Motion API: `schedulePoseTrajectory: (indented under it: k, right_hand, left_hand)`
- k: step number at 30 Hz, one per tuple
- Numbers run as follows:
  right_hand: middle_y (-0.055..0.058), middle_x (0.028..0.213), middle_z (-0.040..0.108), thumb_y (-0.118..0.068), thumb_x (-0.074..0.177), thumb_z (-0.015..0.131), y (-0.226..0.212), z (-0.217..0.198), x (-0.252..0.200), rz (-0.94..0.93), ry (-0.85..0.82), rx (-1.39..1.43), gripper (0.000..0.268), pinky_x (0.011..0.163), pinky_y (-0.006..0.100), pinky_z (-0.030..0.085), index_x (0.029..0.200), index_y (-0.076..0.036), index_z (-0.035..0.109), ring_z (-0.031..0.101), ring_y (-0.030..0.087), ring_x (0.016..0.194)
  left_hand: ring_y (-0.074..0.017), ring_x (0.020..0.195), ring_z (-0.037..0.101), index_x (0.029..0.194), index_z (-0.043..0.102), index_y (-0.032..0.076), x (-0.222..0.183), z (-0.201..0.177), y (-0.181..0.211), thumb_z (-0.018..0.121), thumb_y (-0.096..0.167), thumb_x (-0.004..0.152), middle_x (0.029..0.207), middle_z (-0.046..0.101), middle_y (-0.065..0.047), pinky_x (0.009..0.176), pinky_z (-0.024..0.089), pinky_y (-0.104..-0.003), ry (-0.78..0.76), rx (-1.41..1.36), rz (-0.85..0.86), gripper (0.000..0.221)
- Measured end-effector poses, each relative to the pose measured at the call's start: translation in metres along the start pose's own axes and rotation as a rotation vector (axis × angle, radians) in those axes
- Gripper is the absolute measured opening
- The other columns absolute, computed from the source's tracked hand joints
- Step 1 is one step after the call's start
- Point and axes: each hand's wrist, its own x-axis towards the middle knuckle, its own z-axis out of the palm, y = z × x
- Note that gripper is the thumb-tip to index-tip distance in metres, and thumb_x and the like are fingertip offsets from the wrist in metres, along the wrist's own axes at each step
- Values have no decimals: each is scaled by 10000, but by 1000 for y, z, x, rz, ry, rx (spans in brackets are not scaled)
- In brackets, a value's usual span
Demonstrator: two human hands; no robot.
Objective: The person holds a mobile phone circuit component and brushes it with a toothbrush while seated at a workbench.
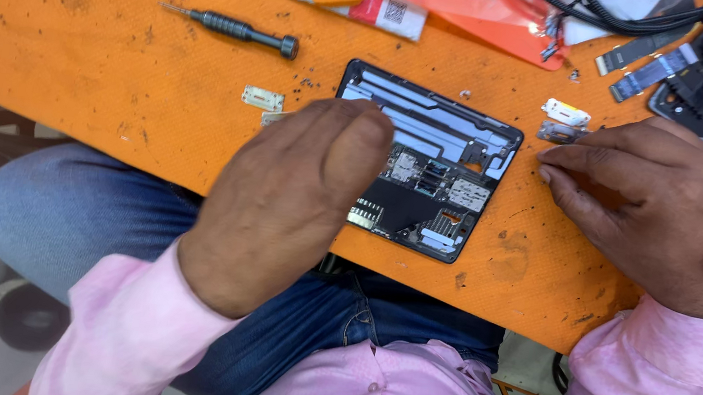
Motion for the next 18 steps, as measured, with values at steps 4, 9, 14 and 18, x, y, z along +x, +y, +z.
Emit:
schedulePoseTrajectory:
  k: [4,9,14,18]
  right_hand:
    - [100,902,744,-69,781,868,2,1,-1,9,1,-11,160,667,358,565,915,-31,790,691,250,788]
    - [90,926,743,-77,807,865,2,1,-1,-5,0,-5,148,703,357,567,929,-45,787,699,247,834]
    - [100,898,745,-76,775,873,1,1,0,22,-8,-7,166,668,354,561,915,-39,792,690,246,779]
    - [104,907,732,-79,793,873,1,1,-2,8,2,-9,183,703,360,567,955,-42,795,693,253,814]
  left_hand:
    - [-351,955,631,1151,525,31,-2,-4,-1,606,9,948,1013,636,-140,851,512,-451,-115,-21,-70,220]
    - [-331,873,638,1049,522,43,-1,0,0,698,179,1015,916,634,-115,773,506,-454,-55,67,-132,226]
    - [-331,918,636,1092,515,20,2,-6,-1,653,63,910,986,632,-140,788,510,-439,11,20,49,233]
    - [-320,1002,636,1208,541,50,-5,-1,-1,621,40,1003,1043,628,-111,879,517,-427,-61,43,-54,220]
